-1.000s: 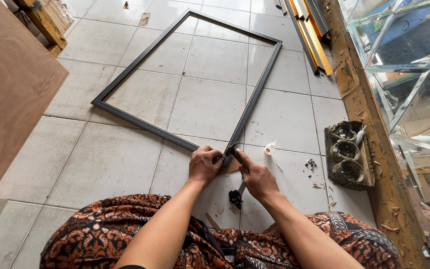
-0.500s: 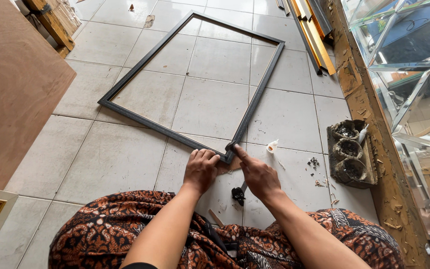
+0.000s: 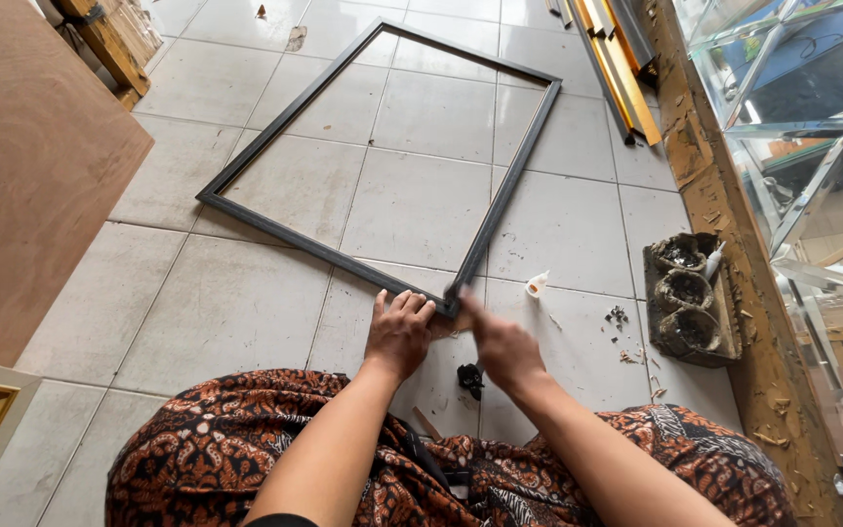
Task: The person joins the corners of a frame on the floor, using a hammer to tap small pins or nails into the joints and applying glue to the edges. After joining the corners, they pick up a finished gold-trimmed frame and then gather several long wooden framing strips from the floor.
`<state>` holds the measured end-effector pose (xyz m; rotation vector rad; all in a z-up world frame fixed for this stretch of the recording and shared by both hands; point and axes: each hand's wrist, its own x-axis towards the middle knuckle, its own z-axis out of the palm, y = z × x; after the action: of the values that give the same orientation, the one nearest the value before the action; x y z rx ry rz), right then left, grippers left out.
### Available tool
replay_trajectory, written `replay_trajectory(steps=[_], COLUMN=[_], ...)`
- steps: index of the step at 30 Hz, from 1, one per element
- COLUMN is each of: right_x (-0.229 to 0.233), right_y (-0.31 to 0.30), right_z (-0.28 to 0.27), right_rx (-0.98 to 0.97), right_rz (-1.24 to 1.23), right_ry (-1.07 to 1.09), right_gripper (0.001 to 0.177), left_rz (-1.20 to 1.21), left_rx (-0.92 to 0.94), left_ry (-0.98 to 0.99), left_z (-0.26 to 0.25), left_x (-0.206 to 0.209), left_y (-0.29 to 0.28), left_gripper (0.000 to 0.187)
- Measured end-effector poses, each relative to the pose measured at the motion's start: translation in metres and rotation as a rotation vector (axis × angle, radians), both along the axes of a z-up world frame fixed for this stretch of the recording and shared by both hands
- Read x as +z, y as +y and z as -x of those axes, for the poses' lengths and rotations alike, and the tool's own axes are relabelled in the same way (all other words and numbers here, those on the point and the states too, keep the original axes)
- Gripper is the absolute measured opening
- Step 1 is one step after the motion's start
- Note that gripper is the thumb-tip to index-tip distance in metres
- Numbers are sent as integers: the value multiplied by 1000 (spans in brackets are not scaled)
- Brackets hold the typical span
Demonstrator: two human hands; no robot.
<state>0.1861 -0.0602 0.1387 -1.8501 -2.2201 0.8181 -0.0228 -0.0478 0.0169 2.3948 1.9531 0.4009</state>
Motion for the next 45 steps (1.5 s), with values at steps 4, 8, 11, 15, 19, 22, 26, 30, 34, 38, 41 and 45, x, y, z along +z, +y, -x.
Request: replay_trajectory(steps=[4, 8, 11, 15, 19, 22, 26, 30, 34, 38, 41, 45], right_x=[-19, -23, -32, -4, -24, -10, -25, -10, -15, -16, -7, -4], right_y=[9, 1, 3, -4, 8, 5, 10, 4, 13, 12, 15, 34], right_z=[-3, -2, -7, 0, -6, 0, -8, 0, -2, -3, -17, -63], right_rx=[43, -16, 47, -67, -1, -86, -10, -12, 24, 20, 5, -51], right_rz=[-52, -26, -29, -8, 31, 55, 50, 95, 63, 97, 130, 305], right_ry=[-140, -23, -142, 29, -125, 37, -94, -89, -178, -155, -90, -116], right_gripper=[62, 61, 60, 61, 61, 59, 59, 58, 59, 57, 48, 37], left_rz=[21, 32, 30, 27, 21, 24, 13, 13, 28, 7, 56, 256], left_rx=[-4, 1, -2, -7, -9, 4, -15, -17, -28, -11, -10, 38], left_ry=[-25, -18, -27, -21, -35, -21, -38, -35, -46, -40, -35, 15], left_z=[1, 2, -3, 2, -3, 1, -1, -1, 2, 2, -1, -16], left_x=[1, 3, 3, 6, 8, 3, -1, -6, 0, -5, 6, 21], left_y=[1, -2, -3, -5, -3, -2, -3, 0, 0, -1, -2, -5], left_gripper=[49, 50, 49, 53, 50, 49, 44, 42, 41, 41, 43, 60])
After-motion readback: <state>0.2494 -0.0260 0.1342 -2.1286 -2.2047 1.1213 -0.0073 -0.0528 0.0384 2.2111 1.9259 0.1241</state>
